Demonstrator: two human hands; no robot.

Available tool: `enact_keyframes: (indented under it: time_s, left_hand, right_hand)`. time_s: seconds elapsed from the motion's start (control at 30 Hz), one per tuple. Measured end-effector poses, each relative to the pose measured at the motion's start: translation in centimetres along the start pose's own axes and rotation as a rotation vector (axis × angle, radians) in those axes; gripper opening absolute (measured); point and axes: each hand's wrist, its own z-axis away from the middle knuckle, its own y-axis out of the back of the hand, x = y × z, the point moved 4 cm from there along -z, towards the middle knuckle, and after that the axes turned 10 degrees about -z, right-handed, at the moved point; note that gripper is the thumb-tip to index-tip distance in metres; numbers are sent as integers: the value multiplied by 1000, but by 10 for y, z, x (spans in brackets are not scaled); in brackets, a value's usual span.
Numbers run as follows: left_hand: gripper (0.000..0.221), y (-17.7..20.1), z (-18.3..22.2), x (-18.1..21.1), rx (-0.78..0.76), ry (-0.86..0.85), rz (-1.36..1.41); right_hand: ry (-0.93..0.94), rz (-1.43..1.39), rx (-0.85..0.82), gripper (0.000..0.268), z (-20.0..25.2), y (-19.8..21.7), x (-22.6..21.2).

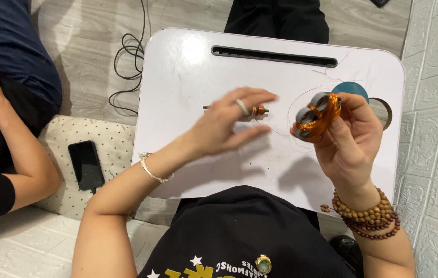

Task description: Winding thin copper wire around the slots of a motor armature by hand on a small table.

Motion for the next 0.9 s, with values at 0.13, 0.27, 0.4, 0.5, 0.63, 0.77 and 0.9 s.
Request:
enact_keyframes:
  time_s: [0.13,0.27,0.4,0.5,0.63,0.77,0.9]
  left_hand:
    - [35,-5,-13,37,-60,-35,130]
    - [12,-23,-9,42,96,-170,-174]
    - [10,-31,-5,26,114,-190,-272]
    - [8,-20,-8,22,69,-153,-266]
    - [7,-19,-7,19,91,-187,-281]
    - [4,-16,-6,14,74,-274,-271]
    - [4,-1,-10,15,81,-288,-178]
  right_hand:
    - [66,87,41,30,-3,0,0]
    - [273,487,91,23,-16,1,2]
    - [345,770,13,15,-24,-17,7]
    - [213,765,-18,19,-22,-11,12]
    - [131,762,-48,21,-23,-11,13]
    - [8,799,-123,24,-19,-5,21]
    - [-139,712,-109,24,-16,1,26]
